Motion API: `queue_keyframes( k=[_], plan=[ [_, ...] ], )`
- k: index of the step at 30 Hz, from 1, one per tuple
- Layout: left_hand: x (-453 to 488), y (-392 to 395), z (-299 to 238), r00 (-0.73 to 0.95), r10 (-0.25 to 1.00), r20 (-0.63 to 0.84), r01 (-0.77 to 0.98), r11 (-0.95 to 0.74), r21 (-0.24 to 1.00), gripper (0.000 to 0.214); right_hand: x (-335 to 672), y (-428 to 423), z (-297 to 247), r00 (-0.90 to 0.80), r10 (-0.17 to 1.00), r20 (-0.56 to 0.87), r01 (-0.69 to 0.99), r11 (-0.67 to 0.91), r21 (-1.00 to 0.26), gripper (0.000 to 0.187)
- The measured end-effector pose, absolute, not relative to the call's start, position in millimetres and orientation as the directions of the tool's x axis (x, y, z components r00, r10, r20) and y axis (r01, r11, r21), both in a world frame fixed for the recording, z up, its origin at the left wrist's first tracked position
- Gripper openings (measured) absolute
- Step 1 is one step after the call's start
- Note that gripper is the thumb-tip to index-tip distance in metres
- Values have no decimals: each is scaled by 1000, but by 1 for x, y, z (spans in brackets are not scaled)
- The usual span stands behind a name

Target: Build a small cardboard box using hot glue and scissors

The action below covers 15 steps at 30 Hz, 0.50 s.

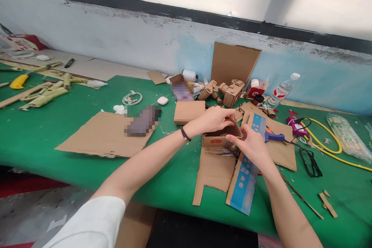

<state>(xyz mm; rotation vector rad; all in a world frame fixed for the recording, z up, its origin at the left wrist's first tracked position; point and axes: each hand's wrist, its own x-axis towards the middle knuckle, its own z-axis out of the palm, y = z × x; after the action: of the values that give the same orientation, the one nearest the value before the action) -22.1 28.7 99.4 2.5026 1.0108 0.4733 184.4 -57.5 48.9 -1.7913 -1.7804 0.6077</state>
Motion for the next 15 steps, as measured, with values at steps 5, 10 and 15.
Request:
queue_keyframes(
  k=[5, 10, 15],
  plan=[
    [-24, 27, 98, 678, 711, 187, 596, -680, 427, 15, 183, -57, 51, 15, 998, 61, 767, 28, -642, 68],
    [-25, 29, 97, 702, 685, 195, 589, -713, 382, 18, 182, -58, 53, 21, 998, 59, 782, 20, -623, 69],
    [-23, 28, 97, 706, 696, 133, 635, -704, 317, 6, 183, -57, 52, 25, 998, 55, 777, 15, -629, 70]
  ],
)
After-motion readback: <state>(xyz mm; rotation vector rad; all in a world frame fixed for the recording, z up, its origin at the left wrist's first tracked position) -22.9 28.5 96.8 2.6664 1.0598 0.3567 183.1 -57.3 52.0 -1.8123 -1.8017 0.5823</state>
